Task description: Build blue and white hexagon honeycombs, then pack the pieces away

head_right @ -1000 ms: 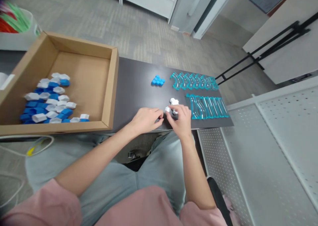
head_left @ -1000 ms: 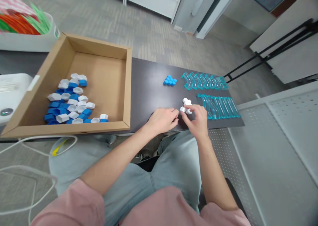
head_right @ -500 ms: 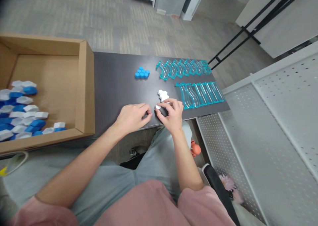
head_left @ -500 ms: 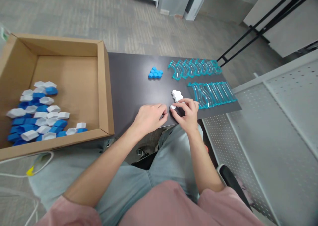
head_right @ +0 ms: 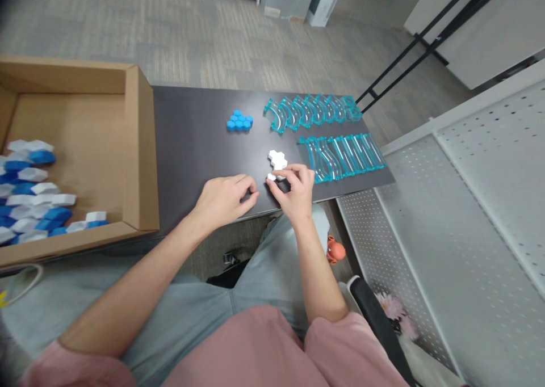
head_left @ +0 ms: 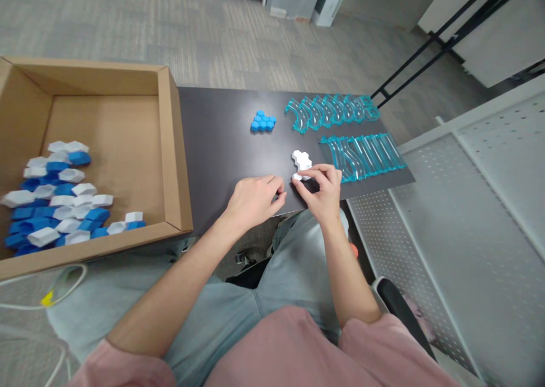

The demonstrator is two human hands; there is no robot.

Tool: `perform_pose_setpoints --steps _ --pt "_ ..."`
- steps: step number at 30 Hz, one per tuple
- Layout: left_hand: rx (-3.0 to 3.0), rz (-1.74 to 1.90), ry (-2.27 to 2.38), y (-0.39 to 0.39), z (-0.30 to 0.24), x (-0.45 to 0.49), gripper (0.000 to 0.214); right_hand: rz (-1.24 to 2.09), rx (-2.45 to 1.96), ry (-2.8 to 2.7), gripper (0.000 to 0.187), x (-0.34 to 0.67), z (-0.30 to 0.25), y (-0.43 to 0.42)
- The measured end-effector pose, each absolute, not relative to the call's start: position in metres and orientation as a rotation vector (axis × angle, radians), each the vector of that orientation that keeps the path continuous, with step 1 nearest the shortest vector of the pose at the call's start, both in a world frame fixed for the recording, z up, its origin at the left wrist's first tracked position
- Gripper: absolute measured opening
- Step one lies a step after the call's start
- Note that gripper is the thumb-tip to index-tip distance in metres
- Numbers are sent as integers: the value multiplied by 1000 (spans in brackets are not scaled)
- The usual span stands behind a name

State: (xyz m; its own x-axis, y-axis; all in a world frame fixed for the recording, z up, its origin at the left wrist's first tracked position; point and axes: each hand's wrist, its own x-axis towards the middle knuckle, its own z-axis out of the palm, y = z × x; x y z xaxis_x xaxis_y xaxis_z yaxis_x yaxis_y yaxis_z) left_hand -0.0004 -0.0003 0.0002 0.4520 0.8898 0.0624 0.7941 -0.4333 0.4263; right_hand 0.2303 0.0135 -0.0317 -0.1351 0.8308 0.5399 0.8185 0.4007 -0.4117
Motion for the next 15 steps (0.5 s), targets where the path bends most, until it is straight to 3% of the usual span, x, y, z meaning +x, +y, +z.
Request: perform_pose_setpoints --steps 15 --pt "2380 412 1423 0 1 -1 20 71 -1393 -1877 17 228 -33 13"
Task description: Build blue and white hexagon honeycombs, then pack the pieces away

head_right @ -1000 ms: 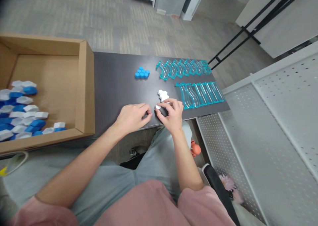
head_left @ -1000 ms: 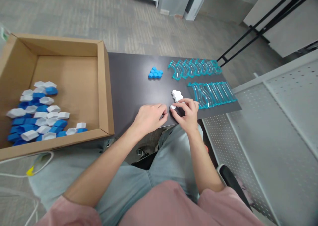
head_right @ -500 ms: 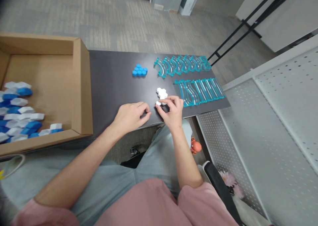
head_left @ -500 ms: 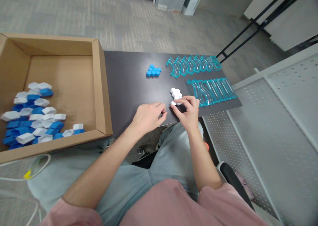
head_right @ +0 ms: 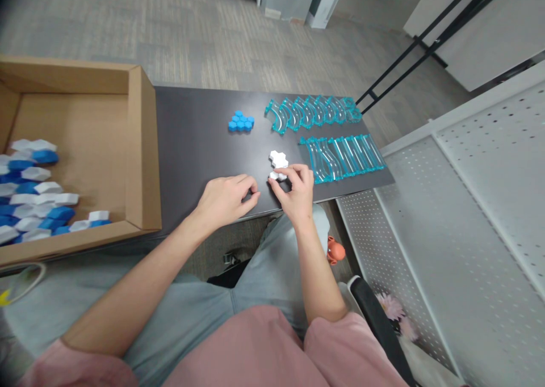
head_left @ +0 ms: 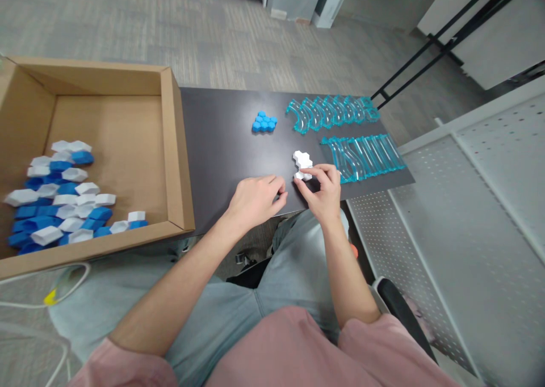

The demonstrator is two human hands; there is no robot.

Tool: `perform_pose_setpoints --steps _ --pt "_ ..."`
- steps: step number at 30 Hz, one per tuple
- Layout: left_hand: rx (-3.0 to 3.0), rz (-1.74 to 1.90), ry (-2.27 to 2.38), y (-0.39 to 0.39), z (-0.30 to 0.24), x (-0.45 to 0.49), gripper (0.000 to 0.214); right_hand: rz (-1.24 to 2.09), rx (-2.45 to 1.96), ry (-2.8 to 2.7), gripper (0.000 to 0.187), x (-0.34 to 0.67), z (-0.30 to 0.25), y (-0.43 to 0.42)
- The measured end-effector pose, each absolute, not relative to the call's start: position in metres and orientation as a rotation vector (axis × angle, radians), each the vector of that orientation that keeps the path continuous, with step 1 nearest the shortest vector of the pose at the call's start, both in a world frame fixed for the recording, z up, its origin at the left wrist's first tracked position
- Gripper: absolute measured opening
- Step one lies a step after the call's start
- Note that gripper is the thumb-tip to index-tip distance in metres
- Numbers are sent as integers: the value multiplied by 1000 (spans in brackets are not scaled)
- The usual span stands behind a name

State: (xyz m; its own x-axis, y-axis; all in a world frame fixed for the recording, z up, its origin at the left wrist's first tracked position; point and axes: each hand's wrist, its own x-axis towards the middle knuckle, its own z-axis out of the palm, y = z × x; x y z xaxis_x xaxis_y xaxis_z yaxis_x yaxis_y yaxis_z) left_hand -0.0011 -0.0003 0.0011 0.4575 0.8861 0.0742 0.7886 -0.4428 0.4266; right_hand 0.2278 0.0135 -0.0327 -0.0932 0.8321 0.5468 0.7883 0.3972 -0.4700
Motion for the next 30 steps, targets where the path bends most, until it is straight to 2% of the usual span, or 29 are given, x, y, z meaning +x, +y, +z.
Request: perform_pose_setpoints --steps 13,21,30 --pt "2383 411 1424 0 -1 0 20 32 -1399 -1913 14 227 -37 16" --pt "2395 431 1430 0 -2 0 20 62 -1403 -1845 31 229 -38 15" --pt "2388 437 1425 0 -3 0 18 122 -1404 -1792 25 224 -37 16"
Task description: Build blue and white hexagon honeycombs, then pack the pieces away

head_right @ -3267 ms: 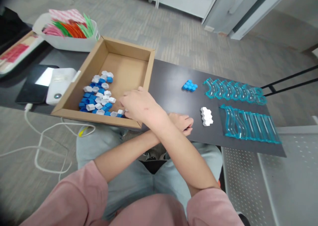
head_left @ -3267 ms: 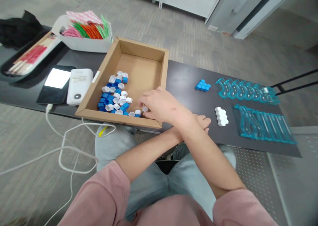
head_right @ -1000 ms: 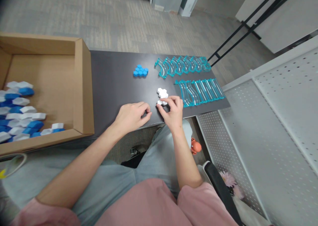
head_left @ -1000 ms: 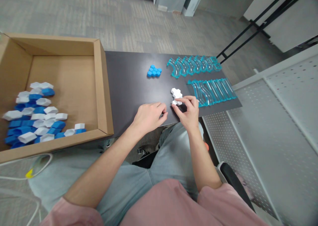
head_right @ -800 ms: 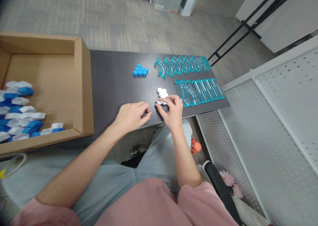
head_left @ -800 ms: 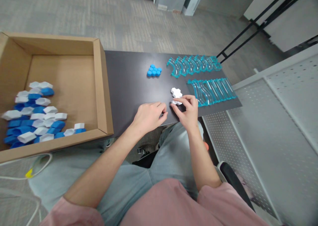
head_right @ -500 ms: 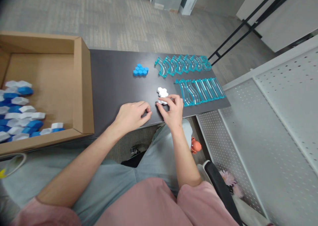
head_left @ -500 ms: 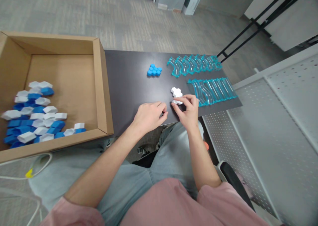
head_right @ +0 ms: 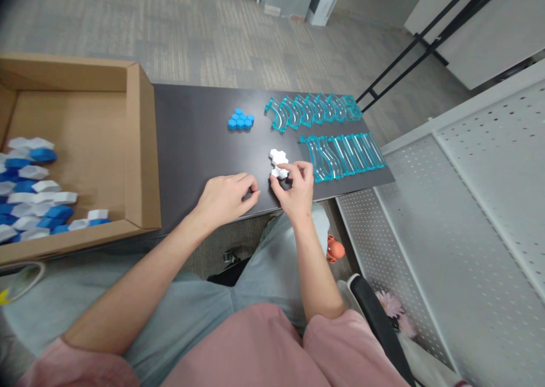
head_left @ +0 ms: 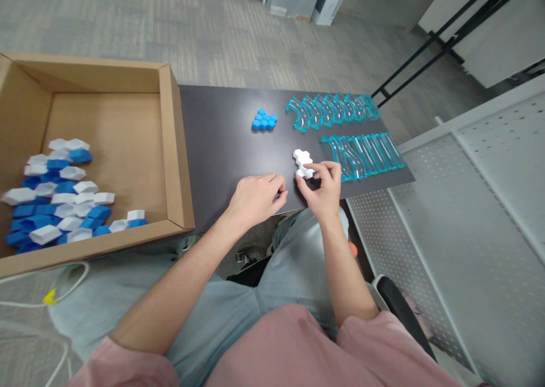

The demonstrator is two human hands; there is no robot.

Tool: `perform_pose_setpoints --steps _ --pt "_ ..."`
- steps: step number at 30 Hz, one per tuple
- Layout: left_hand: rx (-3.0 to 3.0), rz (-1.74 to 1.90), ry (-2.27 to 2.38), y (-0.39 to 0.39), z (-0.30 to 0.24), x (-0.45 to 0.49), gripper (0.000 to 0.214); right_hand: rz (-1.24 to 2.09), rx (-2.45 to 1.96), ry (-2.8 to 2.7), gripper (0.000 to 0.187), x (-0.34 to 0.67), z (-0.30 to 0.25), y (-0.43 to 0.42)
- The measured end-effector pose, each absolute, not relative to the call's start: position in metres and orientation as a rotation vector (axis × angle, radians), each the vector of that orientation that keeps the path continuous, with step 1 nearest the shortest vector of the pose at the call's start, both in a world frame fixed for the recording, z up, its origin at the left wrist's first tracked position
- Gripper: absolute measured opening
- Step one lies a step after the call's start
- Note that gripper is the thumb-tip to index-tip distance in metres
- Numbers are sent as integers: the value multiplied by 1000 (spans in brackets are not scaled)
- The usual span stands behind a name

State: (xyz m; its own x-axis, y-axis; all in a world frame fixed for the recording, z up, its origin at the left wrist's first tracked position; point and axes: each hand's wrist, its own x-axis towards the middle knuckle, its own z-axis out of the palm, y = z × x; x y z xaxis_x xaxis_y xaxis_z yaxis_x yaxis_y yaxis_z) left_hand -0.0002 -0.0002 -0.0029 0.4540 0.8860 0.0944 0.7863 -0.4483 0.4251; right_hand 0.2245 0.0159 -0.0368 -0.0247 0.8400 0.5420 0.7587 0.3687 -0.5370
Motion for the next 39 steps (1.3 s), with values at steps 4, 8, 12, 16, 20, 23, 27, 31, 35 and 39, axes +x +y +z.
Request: perform_pose_setpoints --steps 4,8,12,16,20,23,27,31,35,39 --pt "2390 430 1423 0 -2 0 18 122 -1417 -1798 24 224 -36 15" --pt "2393 425 1421 0 -1 0 18 96 -1407 -1807 25 225 -37 15" --pt "2387 421 1427 0 -1 0 18 43 -1430 -1797 38 226 -39 16" --pt "2391 418 1426 0 0 0 19 24 -1442 -1782 46 227 -41 17" --pt "2390 413 1432 0 0 0 20 52 -1444 -1785 47 226 -42 18" --pt "2393 410 1430 0 0 0 20 69 -1442 -1789 46 226 -41 17" --pt "2377 401 1424 0 2 0 20 90 -1455 -1788 46 225 -39 16" --pt "2366 394 1429 0 3 0 19 78 -1471 -1779 46 225 -39 16" --pt "2376 408 1424 0 1 0 19 63 -1467 -1788 46 226 -41 16" --pt "2380 423 1418 0 0 -1 18 75 -1438 -1797 46 228 -40 16"
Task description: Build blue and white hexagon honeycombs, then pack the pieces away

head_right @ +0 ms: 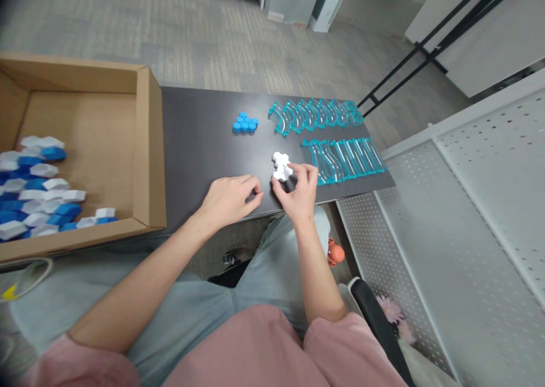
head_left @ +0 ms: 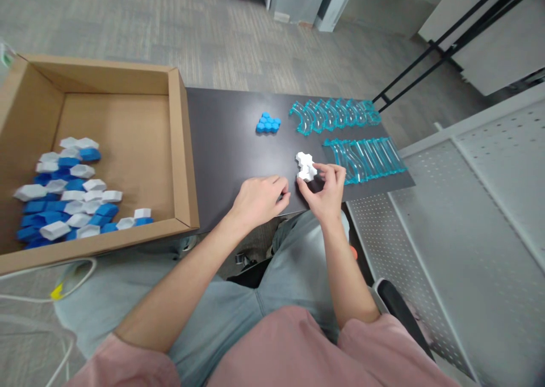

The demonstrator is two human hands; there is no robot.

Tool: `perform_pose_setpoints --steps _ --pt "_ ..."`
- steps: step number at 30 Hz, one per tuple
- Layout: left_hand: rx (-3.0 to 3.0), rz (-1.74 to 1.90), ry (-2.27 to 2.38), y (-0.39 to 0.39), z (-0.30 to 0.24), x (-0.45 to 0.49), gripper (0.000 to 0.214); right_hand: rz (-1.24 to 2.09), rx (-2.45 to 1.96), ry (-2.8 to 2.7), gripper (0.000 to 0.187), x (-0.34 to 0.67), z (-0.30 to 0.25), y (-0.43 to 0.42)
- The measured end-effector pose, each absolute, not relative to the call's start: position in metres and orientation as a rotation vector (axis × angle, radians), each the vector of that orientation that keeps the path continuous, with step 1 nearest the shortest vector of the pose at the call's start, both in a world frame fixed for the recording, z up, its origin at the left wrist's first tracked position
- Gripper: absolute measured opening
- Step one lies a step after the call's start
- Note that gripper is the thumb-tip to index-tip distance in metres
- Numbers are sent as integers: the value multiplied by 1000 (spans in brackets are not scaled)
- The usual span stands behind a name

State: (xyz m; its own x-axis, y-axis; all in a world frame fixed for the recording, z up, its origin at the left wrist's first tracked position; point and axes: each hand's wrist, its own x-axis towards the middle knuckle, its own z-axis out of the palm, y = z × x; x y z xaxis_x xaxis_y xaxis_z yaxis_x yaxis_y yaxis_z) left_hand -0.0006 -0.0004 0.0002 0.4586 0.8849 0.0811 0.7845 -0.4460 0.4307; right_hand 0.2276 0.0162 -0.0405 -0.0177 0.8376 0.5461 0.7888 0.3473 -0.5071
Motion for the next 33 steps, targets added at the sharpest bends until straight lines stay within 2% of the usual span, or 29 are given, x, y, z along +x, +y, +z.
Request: perform_pose_setpoints --steps 9,22,33 --pt "2388 437 1418 -1 0 -1 17 49 -1418 -1827 27 224 -37 17" --pt "2391 431 1426 -1 -1 0 18 12 -1432 -1828 24 224 -39 17" --pt "2392 429 1421 0 -1 -1 18 38 -1451 -1807 45 229 -37 13"
